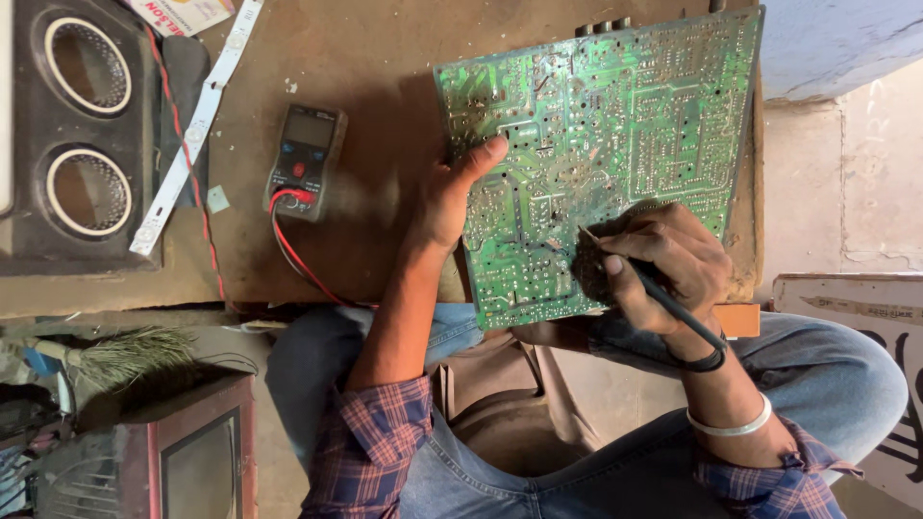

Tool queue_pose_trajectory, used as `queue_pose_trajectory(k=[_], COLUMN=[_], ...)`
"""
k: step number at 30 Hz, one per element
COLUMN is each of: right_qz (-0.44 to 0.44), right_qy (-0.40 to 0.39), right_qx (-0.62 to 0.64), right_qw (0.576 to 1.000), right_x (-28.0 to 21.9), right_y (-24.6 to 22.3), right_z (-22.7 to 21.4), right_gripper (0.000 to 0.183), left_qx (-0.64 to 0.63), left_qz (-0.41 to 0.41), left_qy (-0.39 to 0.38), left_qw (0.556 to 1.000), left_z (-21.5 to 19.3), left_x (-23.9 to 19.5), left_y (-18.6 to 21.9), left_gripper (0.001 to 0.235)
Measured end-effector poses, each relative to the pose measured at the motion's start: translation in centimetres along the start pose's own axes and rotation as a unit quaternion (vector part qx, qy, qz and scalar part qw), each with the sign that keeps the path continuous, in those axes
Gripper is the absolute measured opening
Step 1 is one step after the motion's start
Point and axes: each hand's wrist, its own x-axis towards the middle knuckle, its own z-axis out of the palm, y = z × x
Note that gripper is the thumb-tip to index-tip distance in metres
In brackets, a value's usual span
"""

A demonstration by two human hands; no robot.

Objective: The person sits cross-legged on a chair and uses a soldering iron to work on a green circuit board. They repeatedly touch the iron to various points on the board, occasionally adjusting the board's position.

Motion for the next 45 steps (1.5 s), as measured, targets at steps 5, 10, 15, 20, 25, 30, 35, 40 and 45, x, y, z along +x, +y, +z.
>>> queue_pose_trajectory(k=[5,10,15,20,25,30,35,40,45], right_qz=[0.031,0.059,0.056,0.06,0.059,0.04,0.039,0.047,0.032], right_qy=[0.016,0.014,0.015,0.016,0.012,0.008,0.01,-0.001,0.003], right_qx=[0.002,0.017,0.023,0.024,0.022,-0.005,-0.008,-0.002,0.016], right_qw=[0.999,0.998,0.998,0.998,0.998,0.999,0.999,0.999,0.999], right_x=[-0.5,-1.0,-1.3,-1.3,-1.2,-0.9,-1.0,-0.9,-0.3], right_y=[-0.1,-0.5,-0.7,-0.9,-1.0,-1.0,-0.4,-0.7,-1.9], right_z=[-0.1,-0.5,-0.7,-0.7,-0.7,-0.4,0.2,-0.1,-0.9], right_gripper=[0.013,0.013,0.013,0.013,0.014,0.015,0.015,0.014,0.014], left_qx=[0.019,0.022,0.003,0.001,0.049,0.05,0.083,0.076,0.062], left_qz=[-0.018,-0.027,-0.017,-0.004,-0.022,-0.003,-0.023,0.038,0.075], left_qy=[0.029,0.025,-0.005,-0.006,0.022,0.056,0.046,0.036,0.05], left_qw=[0.999,0.999,1.0,1.0,0.998,0.997,0.995,0.996,0.994], left_z=[0.2,0.3,0.5,0.4,0.1,-0.3,-2.2,-3.8,-2.8], left_x=[-0.1,-0.1,-0.2,0.0,0.2,0.4,1.1,2.6,2.4], left_y=[0.4,0.7,1.1,1.1,0.3,-0.5,-3.2,-6.1,-4.8], left_gripper=[0.047,0.048,0.047,0.044,0.054,0.075,0.078,0.075,0.076])
